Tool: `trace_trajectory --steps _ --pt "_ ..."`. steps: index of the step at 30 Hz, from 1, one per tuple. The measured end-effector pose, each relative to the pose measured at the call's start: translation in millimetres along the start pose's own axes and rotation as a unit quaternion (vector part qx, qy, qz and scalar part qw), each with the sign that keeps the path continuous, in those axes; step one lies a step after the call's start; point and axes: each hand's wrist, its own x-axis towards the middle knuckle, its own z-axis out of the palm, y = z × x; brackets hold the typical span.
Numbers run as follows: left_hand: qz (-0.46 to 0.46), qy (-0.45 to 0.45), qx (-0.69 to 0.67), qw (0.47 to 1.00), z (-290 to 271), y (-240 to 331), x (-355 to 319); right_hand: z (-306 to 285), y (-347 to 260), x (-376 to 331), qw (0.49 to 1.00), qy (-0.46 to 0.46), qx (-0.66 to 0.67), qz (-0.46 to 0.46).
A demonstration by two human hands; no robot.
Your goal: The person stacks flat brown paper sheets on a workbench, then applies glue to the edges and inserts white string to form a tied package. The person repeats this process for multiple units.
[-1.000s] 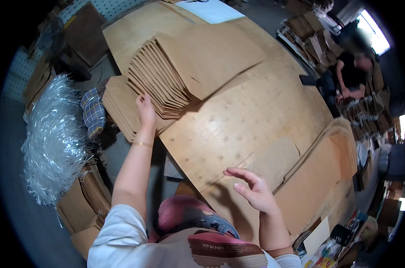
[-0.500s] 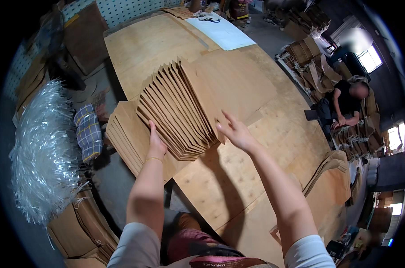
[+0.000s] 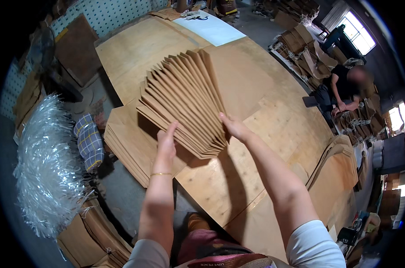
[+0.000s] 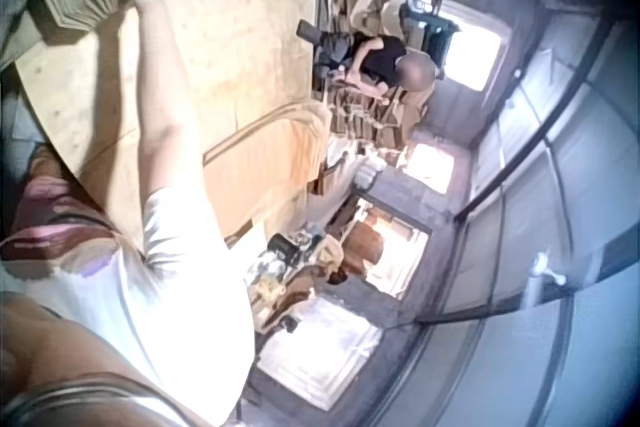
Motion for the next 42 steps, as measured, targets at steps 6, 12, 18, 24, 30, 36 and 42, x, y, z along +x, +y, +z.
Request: trace_trajectory --steps 6,12,18,24,30,36,42 --pt "-0.138 -0.037 0.054 0.988 40.4 -82.7 -163.7 -68.4 101.3 -122.6 0.986 0.008 -0.162 -0.02" --pt "-0.026 -0.476 0.401 0.783 -36.2 -187.1 -311.4 -65.3 162.4 -273.5 0.966 -0.086 -0.242 -0.03" --pt "-0.433 -0.272 0.402 0.759 -198.2 -198.9 -338.1 -24.8 251.4 -318.7 0.981 -0.104 -0.15 -0.064" --pt "-0.173 0.085 0.432 0.881 -123.6 -46.6 -205.2 -68.9 282.0 -236.8 0.956 0.161 -0.054 0.24" --pt "-0.213 -0.091 0.467 0.853 -7.1 -77.6 -64.9 -40.9 296.4 -212.0 0.956 0.2 -0.059 0.205" --pt "-0.245 -0.089 0.468 0.844 0.3 -92.7 -102.5 -33.1 281.8 -226.3 0.971 0.172 -0.023 0.163" --pt "-0.395 -0.054 0.382 0.834 -2.5 -67.4 -127.6 17.0 315.3 -229.1 0.94 0.269 -0.104 0.184"
